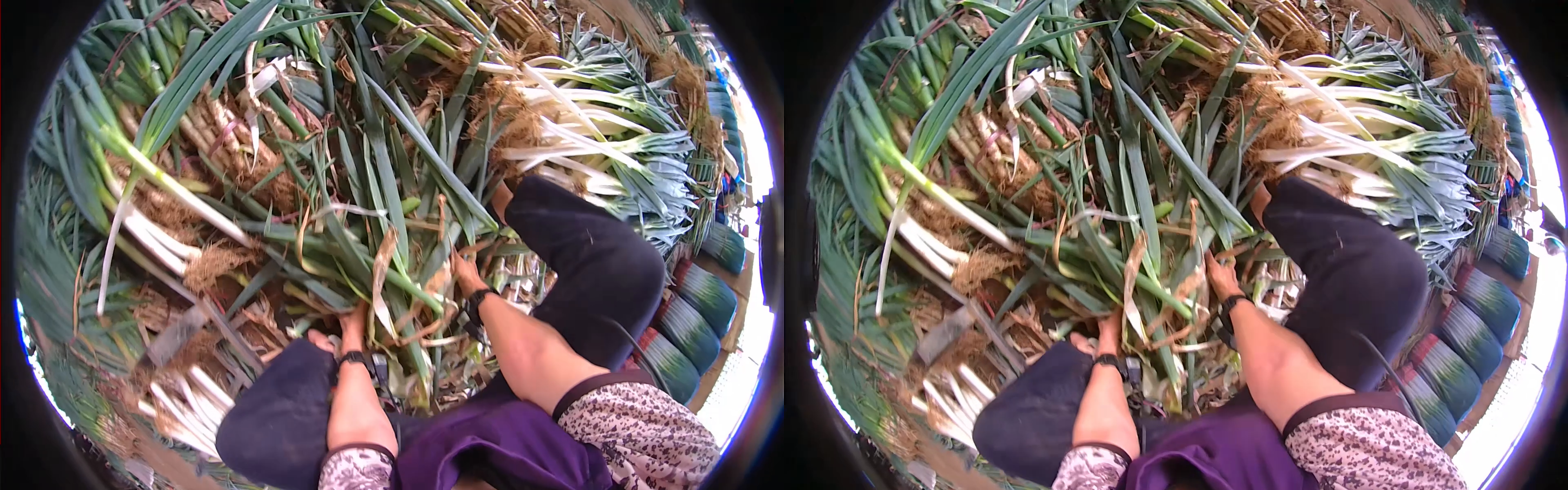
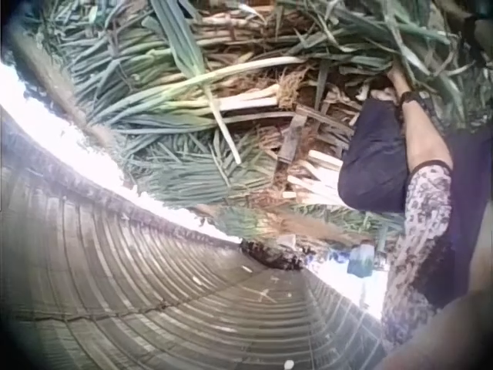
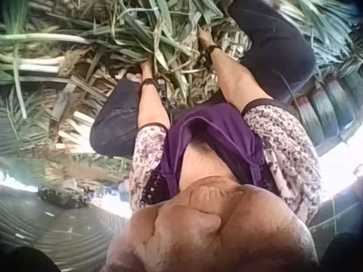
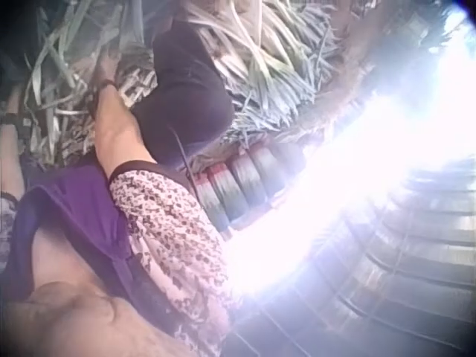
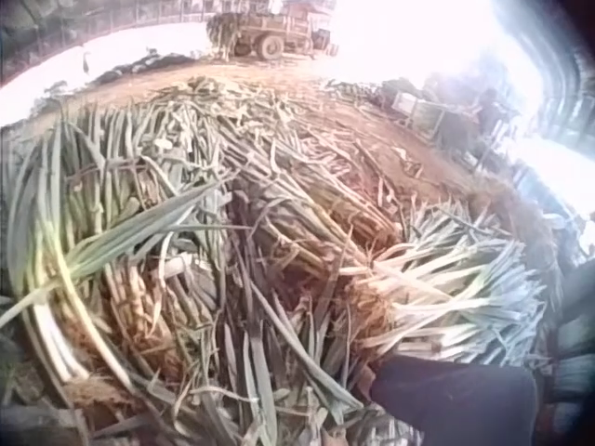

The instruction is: Cleaning, trimming, and bundling scallions in an agricultural processing area.

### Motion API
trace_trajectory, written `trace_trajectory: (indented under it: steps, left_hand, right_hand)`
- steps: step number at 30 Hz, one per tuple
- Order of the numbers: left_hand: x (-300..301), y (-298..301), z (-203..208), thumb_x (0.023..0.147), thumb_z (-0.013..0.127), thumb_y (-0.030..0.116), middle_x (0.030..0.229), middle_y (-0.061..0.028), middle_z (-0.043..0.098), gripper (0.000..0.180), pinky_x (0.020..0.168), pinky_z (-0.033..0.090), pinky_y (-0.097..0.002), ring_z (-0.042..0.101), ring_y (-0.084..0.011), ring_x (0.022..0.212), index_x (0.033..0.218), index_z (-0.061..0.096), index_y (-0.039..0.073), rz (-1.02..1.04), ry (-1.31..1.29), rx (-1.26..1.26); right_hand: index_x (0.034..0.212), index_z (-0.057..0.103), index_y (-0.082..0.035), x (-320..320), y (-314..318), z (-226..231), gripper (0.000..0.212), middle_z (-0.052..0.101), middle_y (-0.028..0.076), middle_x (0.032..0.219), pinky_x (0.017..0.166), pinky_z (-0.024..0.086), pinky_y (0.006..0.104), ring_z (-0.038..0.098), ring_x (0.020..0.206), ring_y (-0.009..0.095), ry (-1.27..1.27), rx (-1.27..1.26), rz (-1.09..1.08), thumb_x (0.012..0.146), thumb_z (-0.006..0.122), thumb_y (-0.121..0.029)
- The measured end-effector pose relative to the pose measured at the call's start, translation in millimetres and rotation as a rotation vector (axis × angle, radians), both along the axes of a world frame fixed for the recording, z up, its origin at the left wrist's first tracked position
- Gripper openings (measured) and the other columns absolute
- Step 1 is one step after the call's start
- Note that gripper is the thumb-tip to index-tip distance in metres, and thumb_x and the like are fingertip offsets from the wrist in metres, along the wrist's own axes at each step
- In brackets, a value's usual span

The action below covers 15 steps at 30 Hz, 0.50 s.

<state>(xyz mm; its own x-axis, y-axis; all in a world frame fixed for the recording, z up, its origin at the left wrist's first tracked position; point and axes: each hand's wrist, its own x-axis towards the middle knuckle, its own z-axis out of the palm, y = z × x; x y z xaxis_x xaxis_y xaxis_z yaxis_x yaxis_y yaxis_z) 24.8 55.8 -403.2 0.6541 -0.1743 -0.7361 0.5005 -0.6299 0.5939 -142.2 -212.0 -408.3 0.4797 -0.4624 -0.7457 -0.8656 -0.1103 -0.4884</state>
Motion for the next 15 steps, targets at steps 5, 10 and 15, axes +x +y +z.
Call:
trace_trajectory:
  steps: [5,10,15]
  left_hand:
    - [-7,-18,34,0.073,0.077,0.029,0.126,-0.0209,0.055,0.062,0.098,0.037,-0.0392,0.051,-0.0318,0.115,0.119,0.054,-0.007,-0.045,0.003,0.247]
    - [-3,-47,50,0.08,0.069,0.036,0.114,-0.0165,0.063,0.051,0.093,0.041,-0.0371,0.057,-0.0274,0.104,0.114,0.061,-0.002,0.225,-0.078,0.034]
    - [9,-57,105,0.082,0.067,0.038,0.112,-0.0146,0.062,0.05,0.083,0.046,-0.0386,0.059,-0.0273,0.097,0.116,0.059,0.001,0.483,0.35,0.118]
  right_hand:
    - [0.129,0.043,-0.015,12,10,17,0.037,0.052,0.021,0.123,0.095,0.031,0.0545,0.047,0.111,0.039,0.319,-0.062,0.099,0.095,0.034,-0.027]
    - [0.125,0.048,-0.013,-44,31,-9,0.037,0.055,0.018,0.12,0.091,0.036,0.0501,0.05,0.108,0.035,0.335,0.033,0.183,0.093,0.041,-0.031]
    - [0.12,0.055,-0.011,-100,68,-37,0.038,0.058,0.013,0.116,0.087,0.042,0.0446,0.053,0.104,0.03,0.275,0.162,0.315,0.09,0.051,-0.035]
